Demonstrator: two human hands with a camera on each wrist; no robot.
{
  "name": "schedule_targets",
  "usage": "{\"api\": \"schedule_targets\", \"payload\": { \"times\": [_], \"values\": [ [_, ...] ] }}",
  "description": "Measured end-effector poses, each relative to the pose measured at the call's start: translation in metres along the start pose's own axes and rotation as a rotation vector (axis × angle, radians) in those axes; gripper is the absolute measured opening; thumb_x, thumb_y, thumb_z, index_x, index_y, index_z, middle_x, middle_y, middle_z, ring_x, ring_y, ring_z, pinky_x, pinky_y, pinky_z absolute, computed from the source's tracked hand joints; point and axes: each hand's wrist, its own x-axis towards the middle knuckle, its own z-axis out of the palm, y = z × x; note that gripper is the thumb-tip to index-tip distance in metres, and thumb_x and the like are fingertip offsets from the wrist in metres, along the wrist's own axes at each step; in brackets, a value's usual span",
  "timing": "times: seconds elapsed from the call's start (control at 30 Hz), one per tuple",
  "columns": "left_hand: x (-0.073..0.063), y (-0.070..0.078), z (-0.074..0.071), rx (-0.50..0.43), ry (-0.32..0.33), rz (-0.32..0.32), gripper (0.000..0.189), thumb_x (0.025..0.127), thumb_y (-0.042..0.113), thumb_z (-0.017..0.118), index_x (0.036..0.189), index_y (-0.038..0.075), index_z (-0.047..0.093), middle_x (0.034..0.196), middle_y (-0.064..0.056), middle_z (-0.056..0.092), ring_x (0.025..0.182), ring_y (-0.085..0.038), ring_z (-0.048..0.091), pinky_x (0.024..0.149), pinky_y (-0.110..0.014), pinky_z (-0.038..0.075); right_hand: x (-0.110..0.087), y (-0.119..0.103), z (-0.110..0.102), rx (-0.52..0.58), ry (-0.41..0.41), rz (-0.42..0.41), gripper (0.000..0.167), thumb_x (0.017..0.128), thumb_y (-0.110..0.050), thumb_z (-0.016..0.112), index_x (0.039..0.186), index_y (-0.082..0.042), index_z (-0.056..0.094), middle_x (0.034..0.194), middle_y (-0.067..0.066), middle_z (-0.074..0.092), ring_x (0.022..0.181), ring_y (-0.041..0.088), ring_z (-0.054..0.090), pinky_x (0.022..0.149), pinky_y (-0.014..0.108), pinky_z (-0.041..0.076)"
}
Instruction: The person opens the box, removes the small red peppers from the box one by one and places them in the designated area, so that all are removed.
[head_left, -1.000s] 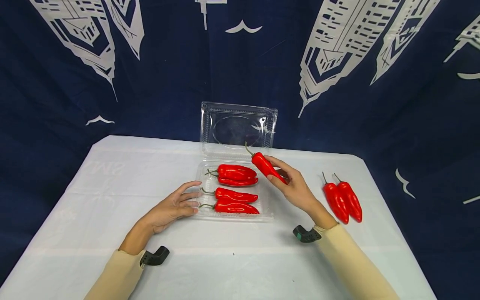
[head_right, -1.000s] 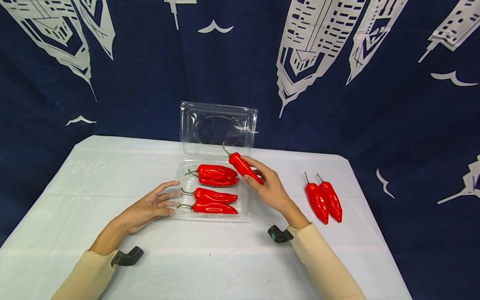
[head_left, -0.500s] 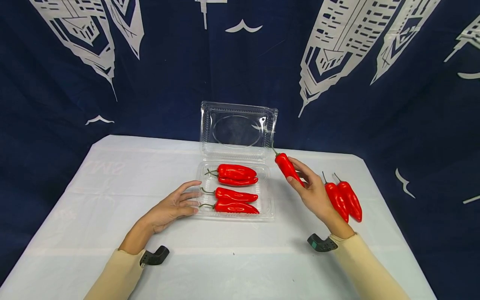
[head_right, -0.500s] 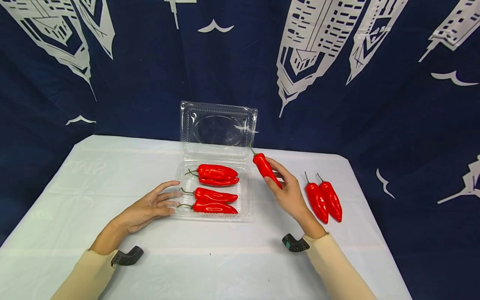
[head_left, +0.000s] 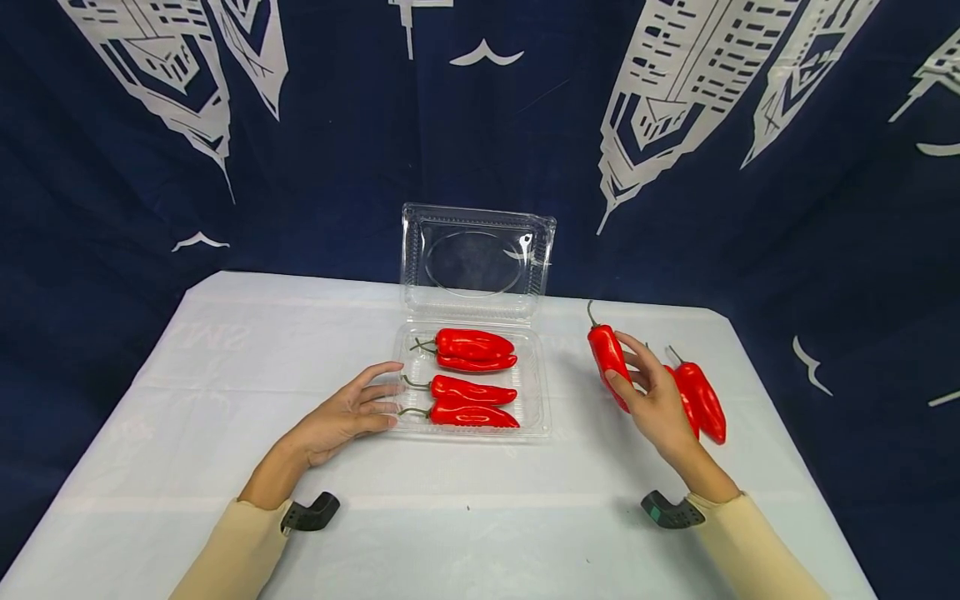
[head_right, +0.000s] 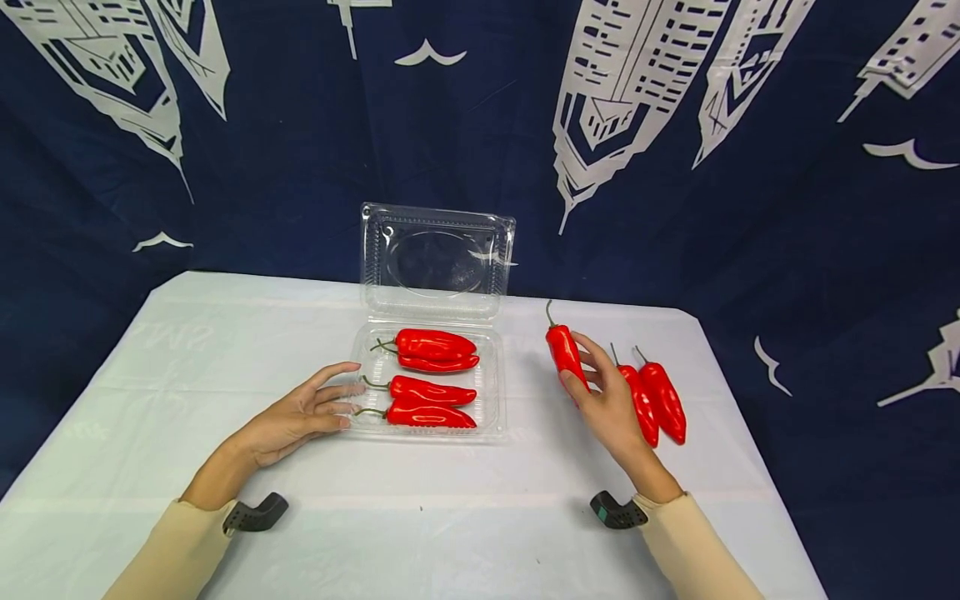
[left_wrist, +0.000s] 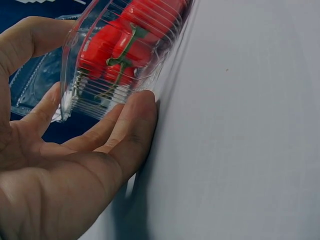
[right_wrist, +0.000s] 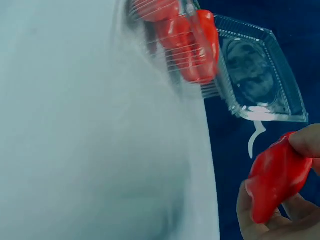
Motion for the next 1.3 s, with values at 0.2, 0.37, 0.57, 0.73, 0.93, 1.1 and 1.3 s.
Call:
{"api": "schedule_targets", "payload": {
  "times": [0.2, 0.37, 0.57, 0.73, 0.93, 1.1, 1.3],
  "values": [
    [0.0, 0.0, 0.0, -0.002, -0.002, 0.003, 0.083, 0.091, 0.009, 0.071, 0.158, 0.02, 0.023, 0.158, -0.023, 0.028, 0.135, -0.04, 0.041, 0.1, -0.034, 0.048, -0.013, 0.016, -0.009, -0.156, 0.05, -0.046, 0.06, 0.1, -0.014, 0.06, 0.156, -0.021, 0.037, 0.142, 0.025, 0.053, 0.115, 0.044, 0.061, 0.087, 0.039, 0.058],
    [0.0, 0.0, 0.0, -0.004, -0.003, 0.008, 0.083, 0.091, 0.008, 0.07, 0.158, 0.019, 0.023, 0.158, -0.024, 0.028, 0.136, -0.042, 0.04, 0.1, -0.035, 0.048, -0.019, 0.027, -0.014, -0.223, 0.066, -0.052, 0.047, 0.102, -0.012, 0.056, 0.148, -0.013, 0.049, 0.139, 0.025, 0.054, 0.123, 0.044, 0.051, 0.093, 0.066, 0.049],
    [0.0, 0.001, 0.0, -0.005, -0.003, 0.007, 0.084, 0.091, 0.009, 0.071, 0.159, 0.02, 0.023, 0.158, -0.024, 0.028, 0.137, -0.042, 0.04, 0.1, -0.035, 0.048, -0.023, 0.036, -0.014, -0.278, 0.062, -0.034, 0.053, 0.093, -0.009, 0.07, 0.143, -0.011, 0.052, 0.132, 0.025, 0.057, 0.11, 0.04, 0.054, 0.085, 0.047, 0.056],
    [0.001, 0.002, 0.001, -0.003, -0.002, 0.006, 0.083, 0.091, 0.007, 0.07, 0.159, 0.02, 0.023, 0.158, -0.024, 0.029, 0.136, -0.041, 0.042, 0.1, -0.034, 0.049, -0.026, 0.036, -0.013, -0.296, 0.056, -0.021, 0.06, 0.087, -0.001, 0.074, 0.142, -0.01, 0.051, 0.136, 0.028, 0.053, 0.118, 0.048, 0.052, 0.092, 0.065, 0.05],
    [0.001, 0.002, 0.002, -0.004, 0.001, 0.005, 0.083, 0.091, 0.006, 0.07, 0.158, 0.02, 0.023, 0.158, -0.024, 0.029, 0.136, -0.041, 0.041, 0.099, -0.034, 0.049, -0.029, 0.037, -0.01, -0.333, 0.037, 0.037, 0.058, 0.088, -0.003, 0.073, 0.142, -0.009, 0.051, 0.14, 0.03, 0.051, 0.126, 0.05, 0.047, 0.099, 0.072, 0.04],
    [0.001, 0.001, 0.002, -0.001, 0.003, 0.005, 0.083, 0.091, 0.008, 0.07, 0.158, 0.02, 0.023, 0.158, -0.024, 0.029, 0.137, -0.041, 0.041, 0.099, -0.034, 0.049, -0.029, 0.039, -0.009, -0.351, 0.038, 0.063, 0.058, 0.088, -0.005, 0.073, 0.142, -0.007, 0.051, 0.14, 0.03, 0.051, 0.124, 0.049, 0.047, 0.099, 0.07, 0.041],
    [0.0, 0.001, 0.002, 0.007, 0.008, 0.005, 0.083, 0.091, 0.008, 0.071, 0.158, 0.02, 0.024, 0.158, -0.024, 0.03, 0.136, -0.041, 0.041, 0.1, -0.034, 0.048, -0.032, 0.043, -0.004, -0.399, 0.043, 0.01, 0.056, 0.086, -0.005, 0.075, 0.138, -0.002, 0.055, 0.137, 0.029, 0.053, 0.118, 0.042, 0.049, 0.092, 0.061, 0.049]
  ]
}}
